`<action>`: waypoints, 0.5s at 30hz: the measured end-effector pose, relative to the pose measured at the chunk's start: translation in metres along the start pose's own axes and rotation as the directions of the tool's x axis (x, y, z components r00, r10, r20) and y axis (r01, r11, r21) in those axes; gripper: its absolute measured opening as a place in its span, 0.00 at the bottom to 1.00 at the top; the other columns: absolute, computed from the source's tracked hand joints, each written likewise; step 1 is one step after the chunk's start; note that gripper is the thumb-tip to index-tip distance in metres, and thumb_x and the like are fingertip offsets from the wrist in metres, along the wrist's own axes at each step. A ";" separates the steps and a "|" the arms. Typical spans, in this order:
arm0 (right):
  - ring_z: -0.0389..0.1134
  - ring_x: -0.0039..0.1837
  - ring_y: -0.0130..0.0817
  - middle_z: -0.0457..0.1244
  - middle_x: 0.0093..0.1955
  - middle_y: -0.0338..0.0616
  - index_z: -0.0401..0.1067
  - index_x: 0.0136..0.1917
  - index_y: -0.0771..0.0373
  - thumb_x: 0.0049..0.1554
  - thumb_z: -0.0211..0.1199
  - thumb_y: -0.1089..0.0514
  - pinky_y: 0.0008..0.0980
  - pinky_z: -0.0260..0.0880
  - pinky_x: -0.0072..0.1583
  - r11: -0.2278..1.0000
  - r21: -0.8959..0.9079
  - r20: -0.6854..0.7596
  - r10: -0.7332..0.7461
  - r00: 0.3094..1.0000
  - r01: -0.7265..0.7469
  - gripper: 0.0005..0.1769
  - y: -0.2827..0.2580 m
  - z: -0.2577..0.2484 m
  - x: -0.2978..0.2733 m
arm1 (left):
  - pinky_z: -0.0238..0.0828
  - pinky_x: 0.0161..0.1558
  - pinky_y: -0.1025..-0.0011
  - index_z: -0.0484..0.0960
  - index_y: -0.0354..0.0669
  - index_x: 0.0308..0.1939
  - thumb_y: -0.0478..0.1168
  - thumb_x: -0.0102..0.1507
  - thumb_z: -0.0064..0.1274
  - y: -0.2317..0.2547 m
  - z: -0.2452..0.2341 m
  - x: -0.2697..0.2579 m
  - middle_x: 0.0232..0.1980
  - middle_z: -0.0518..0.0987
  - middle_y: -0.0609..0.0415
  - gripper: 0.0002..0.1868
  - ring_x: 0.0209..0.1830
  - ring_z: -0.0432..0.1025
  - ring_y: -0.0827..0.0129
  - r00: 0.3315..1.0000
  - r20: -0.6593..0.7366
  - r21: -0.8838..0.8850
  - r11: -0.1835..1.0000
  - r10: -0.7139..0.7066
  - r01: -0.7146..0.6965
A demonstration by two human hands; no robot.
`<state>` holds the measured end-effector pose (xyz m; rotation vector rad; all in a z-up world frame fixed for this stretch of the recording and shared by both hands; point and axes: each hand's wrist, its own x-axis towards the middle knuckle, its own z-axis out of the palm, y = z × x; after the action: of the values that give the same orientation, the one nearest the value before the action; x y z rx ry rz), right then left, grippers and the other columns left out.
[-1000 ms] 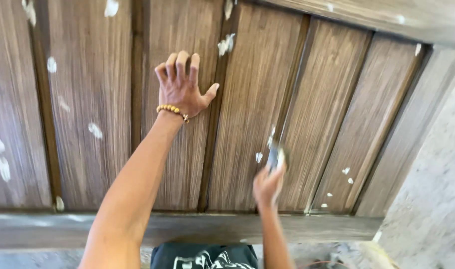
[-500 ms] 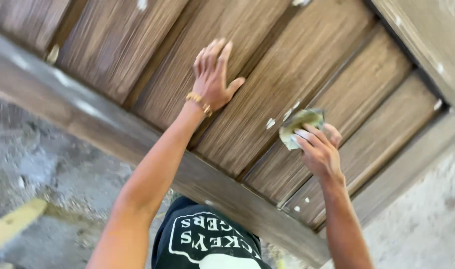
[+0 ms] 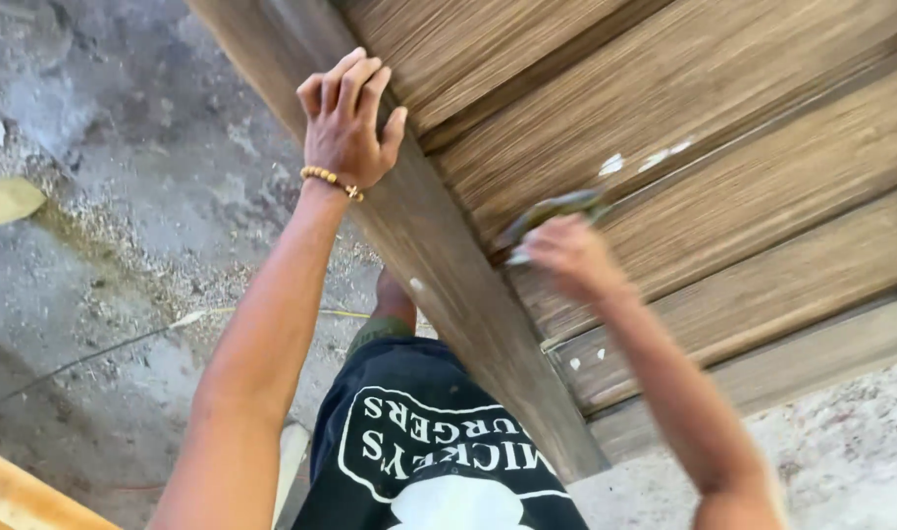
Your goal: The person sands a wooden panel by hand with sandpaper, then applies wood filler to the panel using a small piece of wood.
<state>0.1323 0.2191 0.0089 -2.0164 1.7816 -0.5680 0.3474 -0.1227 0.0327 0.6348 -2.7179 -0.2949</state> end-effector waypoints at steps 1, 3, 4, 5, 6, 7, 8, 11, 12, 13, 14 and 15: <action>0.66 0.55 0.36 0.66 0.49 0.36 0.77 0.49 0.53 0.49 0.62 0.66 0.43 0.67 0.57 1.000 0.010 -0.010 -0.029 1.000 0.029 0.15 -0.028 0.004 0.008 | 0.52 0.70 0.55 0.76 0.39 0.65 0.48 0.70 0.61 0.000 -0.002 -0.002 0.69 0.72 0.53 0.24 0.76 0.61 0.61 1.000 0.012 -0.009 1.000 0.004 -0.004; 0.67 0.55 0.37 0.66 0.49 0.37 0.77 0.51 0.55 0.48 0.61 0.65 0.43 0.68 0.56 0.997 -0.006 -0.027 -0.082 0.996 0.082 0.17 -0.026 0.010 0.008 | 0.53 0.70 0.55 0.76 0.39 0.65 0.48 0.70 0.60 -0.004 0.003 0.004 0.69 0.71 0.53 0.24 0.76 0.61 0.61 1.000 -0.011 -0.005 1.000 0.005 -0.005; 0.67 0.55 0.41 0.67 0.49 0.40 0.77 0.50 0.55 0.48 0.62 0.63 0.44 0.68 0.56 0.987 -0.124 0.047 -0.099 0.994 0.104 0.15 -0.006 0.013 -0.003 | 0.53 0.70 0.56 0.76 0.39 0.65 0.48 0.70 0.60 -0.004 0.002 0.000 0.69 0.71 0.53 0.25 0.75 0.61 0.61 0.999 -0.030 -0.003 1.000 0.026 -0.026; 0.67 0.54 0.44 0.67 0.49 0.44 0.77 0.49 0.55 0.47 0.62 0.60 0.44 0.67 0.56 0.962 -0.239 0.119 -0.108 0.987 0.134 0.14 0.015 0.015 -0.013 | 0.52 0.69 0.56 0.76 0.39 0.65 0.49 0.69 0.60 -0.004 0.002 -0.002 0.69 0.71 0.54 0.25 0.75 0.61 0.62 0.998 -0.050 0.001 0.999 0.048 -0.048; 0.67 0.54 0.44 0.67 0.49 0.44 0.77 0.49 0.55 0.47 0.62 0.60 0.44 0.67 0.56 0.968 -0.217 0.129 -0.100 0.987 0.126 0.14 0.011 0.003 -0.017 | 0.52 0.69 0.56 0.76 0.39 0.65 0.49 0.69 0.60 -0.002 -0.002 -0.006 0.69 0.71 0.54 0.25 0.75 0.61 0.62 0.999 -0.026 -0.007 0.999 0.040 -0.040; 0.66 0.56 0.44 0.67 0.49 0.43 0.77 0.48 0.56 0.48 0.62 0.62 0.46 0.66 0.57 0.979 -0.196 0.035 0.055 0.998 -0.047 0.14 0.009 -0.008 -0.021 | 0.53 0.70 0.56 0.75 0.38 0.64 0.48 0.69 0.59 0.001 -0.004 -0.009 0.70 0.71 0.53 0.24 0.76 0.60 0.61 1.000 -0.010 -0.008 1.000 0.016 -0.017; 0.66 0.57 0.44 0.67 0.49 0.42 0.78 0.48 0.57 0.48 0.62 0.65 0.48 0.65 0.58 0.962 -0.184 -0.076 0.192 0.978 -0.203 0.13 0.025 -0.022 -0.013 | 0.53 0.71 0.56 0.75 0.37 0.63 0.46 0.69 0.58 -0.002 -0.001 0.003 0.70 0.70 0.52 0.24 0.76 0.59 0.60 1.000 -0.027 0.007 1.000 0.002 -0.002; 0.68 0.56 0.42 0.69 0.51 0.42 0.78 0.48 0.58 0.47 0.63 0.63 0.50 0.68 0.60 0.992 -0.124 -0.098 0.013 0.995 -0.025 0.14 -0.033 0.052 -0.019 | 0.53 0.69 0.54 0.76 0.39 0.64 0.49 0.68 0.60 0.000 0.001 0.001 0.68 0.71 0.52 0.25 0.75 0.60 0.61 0.999 -0.040 0.007 1.000 0.014 -0.014; 0.68 0.56 0.42 0.69 0.51 0.42 0.78 0.48 0.58 0.47 0.63 0.63 0.50 0.68 0.60 0.992 -0.123 -0.095 0.014 0.995 -0.026 0.14 -0.031 0.040 -0.022 | 0.53 0.69 0.54 0.76 0.39 0.64 0.49 0.68 0.60 0.001 0.000 -0.002 0.68 0.71 0.52 0.25 0.75 0.60 0.61 0.999 -0.038 0.004 1.000 0.012 -0.012; 0.68 0.57 0.43 0.69 0.54 0.42 0.78 0.52 0.57 0.48 0.63 0.64 0.48 0.69 0.61 0.996 -0.086 -0.132 0.014 0.991 -0.025 0.16 -0.026 0.030 -0.025 | 0.53 0.69 0.54 0.75 0.39 0.64 0.49 0.68 0.60 0.003 0.001 -0.006 0.69 0.71 0.52 0.25 0.75 0.60 0.60 1.000 -0.030 -0.006 1.000 0.007 -0.007; 0.68 0.59 0.45 0.69 0.57 0.42 0.79 0.55 0.56 0.50 0.63 0.65 0.46 0.69 0.62 0.998 -0.052 -0.180 0.009 0.984 -0.019 0.18 -0.018 0.021 -0.023 | 0.53 0.70 0.54 0.75 0.38 0.65 0.49 0.68 0.59 0.000 0.003 -0.005 0.69 0.70 0.51 0.26 0.76 0.59 0.59 1.000 -0.029 -0.008 1.000 0.008 -0.008; 0.68 0.59 0.45 0.69 0.57 0.42 0.79 0.55 0.56 0.50 0.63 0.65 0.46 0.69 0.62 0.998 -0.055 -0.188 0.005 0.982 -0.015 0.18 0.006 0.044 -0.026 | 0.53 0.70 0.54 0.75 0.38 0.65 0.49 0.68 0.59 -0.005 0.006 0.006 0.69 0.70 0.51 0.26 0.76 0.59 0.59 0.999 -0.034 -0.002 1.000 0.012 -0.013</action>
<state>0.1479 0.2448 -0.0327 -2.0485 1.9348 -0.7345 0.3426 -0.1290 0.0277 0.6164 -2.6880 -0.2817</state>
